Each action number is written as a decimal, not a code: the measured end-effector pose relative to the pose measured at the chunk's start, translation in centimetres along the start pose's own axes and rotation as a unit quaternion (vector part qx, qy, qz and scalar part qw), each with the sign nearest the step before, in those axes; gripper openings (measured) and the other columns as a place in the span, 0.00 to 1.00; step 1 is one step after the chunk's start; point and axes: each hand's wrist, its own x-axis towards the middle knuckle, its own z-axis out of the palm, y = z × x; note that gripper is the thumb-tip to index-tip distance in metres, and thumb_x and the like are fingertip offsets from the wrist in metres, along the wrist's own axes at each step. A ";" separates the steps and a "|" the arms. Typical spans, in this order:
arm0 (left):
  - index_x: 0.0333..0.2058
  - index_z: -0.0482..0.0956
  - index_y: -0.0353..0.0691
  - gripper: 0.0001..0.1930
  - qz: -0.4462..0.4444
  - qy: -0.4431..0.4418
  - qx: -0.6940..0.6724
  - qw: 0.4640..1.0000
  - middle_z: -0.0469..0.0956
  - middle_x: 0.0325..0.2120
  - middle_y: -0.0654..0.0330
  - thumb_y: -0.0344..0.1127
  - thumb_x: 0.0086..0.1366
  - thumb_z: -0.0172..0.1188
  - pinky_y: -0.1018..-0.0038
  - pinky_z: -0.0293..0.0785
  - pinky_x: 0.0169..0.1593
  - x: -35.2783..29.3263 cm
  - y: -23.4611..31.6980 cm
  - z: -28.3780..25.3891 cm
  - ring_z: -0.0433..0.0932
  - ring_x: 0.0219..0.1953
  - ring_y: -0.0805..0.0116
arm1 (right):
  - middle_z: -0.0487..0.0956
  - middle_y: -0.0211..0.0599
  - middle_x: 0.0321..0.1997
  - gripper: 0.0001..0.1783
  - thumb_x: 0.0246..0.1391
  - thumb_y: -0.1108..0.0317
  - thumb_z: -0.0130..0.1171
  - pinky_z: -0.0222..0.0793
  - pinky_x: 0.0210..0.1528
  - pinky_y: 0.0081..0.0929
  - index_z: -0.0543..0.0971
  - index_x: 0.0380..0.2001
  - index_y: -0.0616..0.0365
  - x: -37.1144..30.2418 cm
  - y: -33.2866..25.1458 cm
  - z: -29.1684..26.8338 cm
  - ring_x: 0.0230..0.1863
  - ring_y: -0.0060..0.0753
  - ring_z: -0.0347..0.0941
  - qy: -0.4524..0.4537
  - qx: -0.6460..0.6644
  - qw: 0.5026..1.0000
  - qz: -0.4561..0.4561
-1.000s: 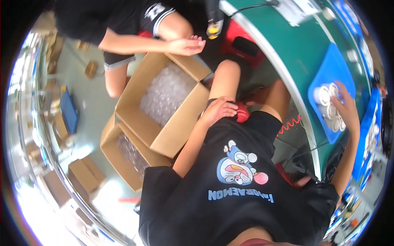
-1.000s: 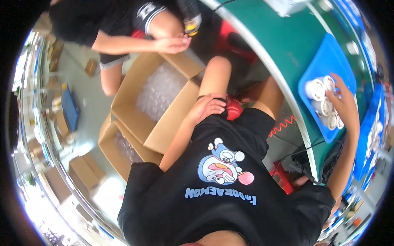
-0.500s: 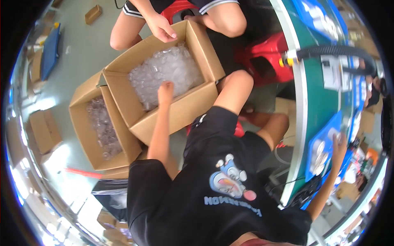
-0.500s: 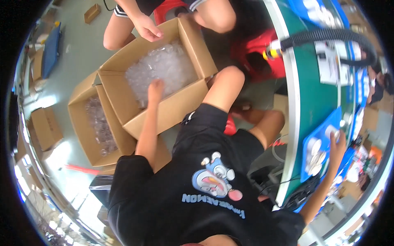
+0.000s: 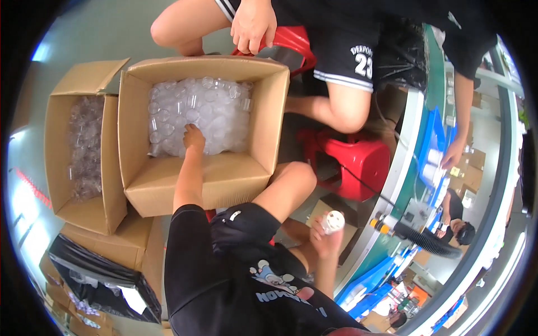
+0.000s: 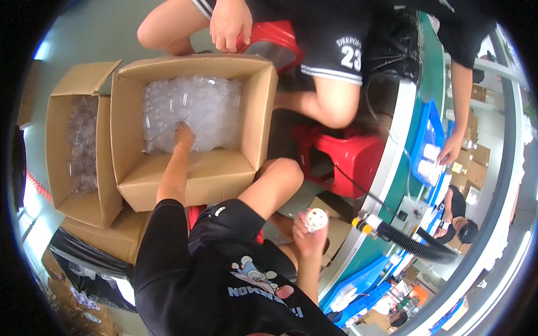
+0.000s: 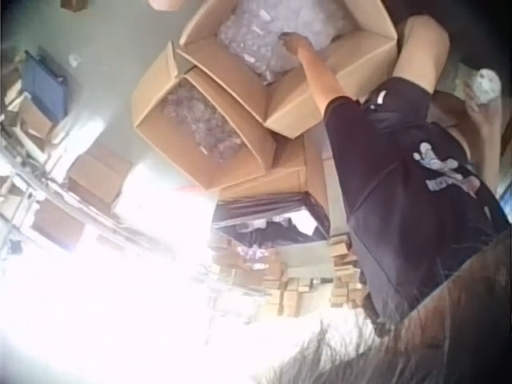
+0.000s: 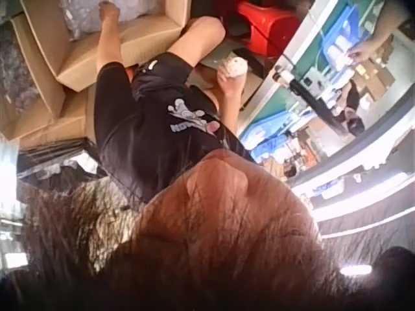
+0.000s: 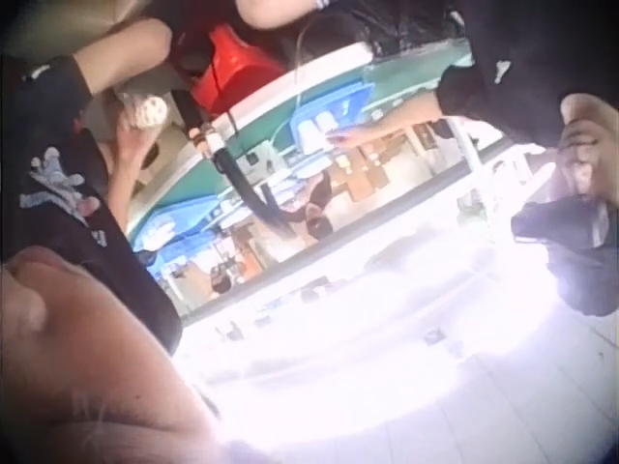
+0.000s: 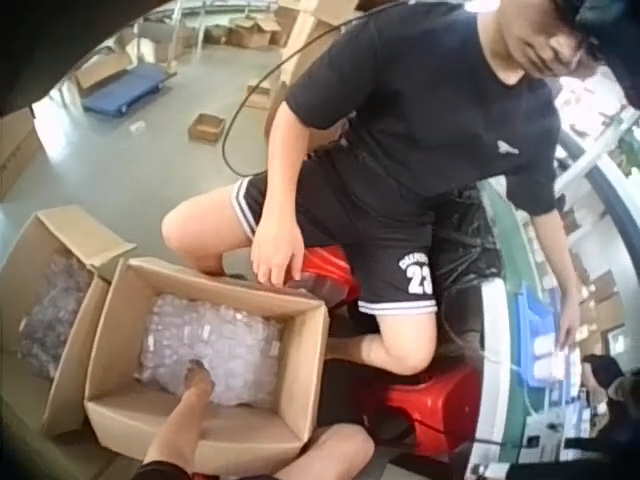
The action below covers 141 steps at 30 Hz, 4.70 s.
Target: The person assembles electronic components by fitting them into plastic casings by hand, then organizes the assembled components into blue trays.
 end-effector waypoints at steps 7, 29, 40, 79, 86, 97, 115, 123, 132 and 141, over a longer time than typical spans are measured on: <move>0.49 0.70 0.35 0.27 -0.120 0.102 0.130 0.979 0.70 0.46 0.54 0.44 0.55 0.66 0.70 0.78 0.43 2.7 2.3 3.0 0.79 0.43 0.62 | 0.73 0.43 0.37 0.27 0.64 0.44 0.46 0.53 0.17 0.23 0.76 0.45 0.58 6.5 -1.2 5.3 0.22 0.29 0.59 -0.124 0.125 0.984 0.008; 0.61 0.64 0.47 0.28 0.155 -0.502 -0.717 0.458 0.75 0.33 0.60 0.57 0.69 0.45 0.72 0.71 0.31 -24.4 17.0 -17.8 0.72 0.26 0.69 | 0.72 0.62 0.51 0.27 0.60 0.53 0.53 0.74 0.39 0.28 0.74 0.49 0.71 0.4 4.8 -9.1 0.41 0.44 0.71 -0.097 0.221 0.970 -0.040; 0.45 0.74 0.46 0.28 0.087 -0.643 -0.695 0.310 0.64 0.21 0.66 0.64 0.67 0.43 0.79 0.60 0.25 -30.4 27.6 -11.9 0.62 0.22 0.73 | 0.78 0.53 0.45 0.25 0.63 0.54 0.47 0.69 0.29 0.25 0.73 0.56 0.58 -6.1 7.3 -15.5 0.30 0.35 0.71 -0.231 0.224 0.929 -0.181; 0.63 0.57 0.37 0.34 0.543 -0.470 -0.298 0.629 0.61 0.61 0.52 0.20 0.60 0.59 0.67 0.67 0.60 -45.7 15.4 -25.0 0.67 0.60 0.62 | 0.66 0.38 0.57 0.26 0.56 0.80 0.53 0.61 0.62 0.27 0.68 0.60 0.62 -17.8 5.4 -10.9 0.59 0.31 0.66 -0.126 -0.177 0.865 -0.452; 0.63 0.59 0.35 0.37 0.562 -0.471 -0.322 0.599 0.59 0.62 0.51 0.16 0.55 0.62 0.65 0.65 0.62 -46.5 15.2 -26.1 0.67 0.61 0.58 | 0.66 0.42 0.61 0.33 0.54 0.78 0.60 0.63 0.64 0.32 0.65 0.63 0.62 -19.1 6.0 -10.2 0.64 0.35 0.65 -0.158 -0.158 0.846 -0.484; 0.60 0.64 0.39 0.37 0.604 -0.453 -0.348 0.556 0.59 0.61 0.48 0.17 0.51 0.67 0.63 0.67 0.62 -47.7 14.1 -27.7 0.67 0.60 0.57 | 0.68 0.50 0.65 0.42 0.40 0.77 0.73 0.65 0.65 0.39 0.68 0.61 0.65 -20.4 6.3 -9.7 0.65 0.43 0.66 -0.147 -0.315 0.788 -0.508; 0.60 0.65 0.37 0.39 0.596 -0.505 -0.303 0.546 0.60 0.60 0.50 0.17 0.48 0.69 0.64 0.65 0.63 -48.0 14.1 -28.1 0.65 0.63 0.58 | 0.78 0.50 0.55 0.43 0.33 0.63 0.78 0.76 0.52 0.33 0.73 0.56 0.64 -20.7 6.4 -9.8 0.53 0.48 0.78 -0.054 -0.412 0.610 -0.675; 0.61 0.63 0.35 0.39 0.587 -0.511 -0.293 0.555 0.60 0.60 0.50 0.17 0.50 0.69 0.64 0.67 0.62 -47.8 14.0 -28.0 0.66 0.62 0.58 | 0.79 0.51 0.53 0.43 0.33 0.61 0.79 0.76 0.50 0.32 0.74 0.55 0.66 -19.9 6.8 -9.8 0.51 0.47 0.79 -0.050 -0.412 0.615 -0.670; 0.67 0.54 0.33 0.43 0.530 -0.440 -0.310 0.655 0.68 0.53 0.51 0.20 0.55 0.68 0.69 0.76 0.53 -52.7 16.1 -27.4 0.76 0.51 0.63 | 0.77 0.46 0.51 0.23 0.64 0.59 0.56 0.73 0.53 0.29 0.69 0.52 0.69 -16.9 8.2 -8.5 0.51 0.35 0.77 0.012 -0.091 0.719 -0.689; 0.63 0.63 0.35 0.39 0.582 -0.358 -0.336 0.648 0.73 0.50 0.50 0.17 0.52 0.68 0.73 0.79 0.48 -52.5 17.3 -28.0 0.79 0.46 0.66 | 0.77 0.45 0.54 0.28 0.70 0.53 0.42 0.68 0.57 0.29 0.72 0.56 0.70 -18.5 6.7 -8.2 0.53 0.33 0.75 -0.034 -0.095 0.764 -0.637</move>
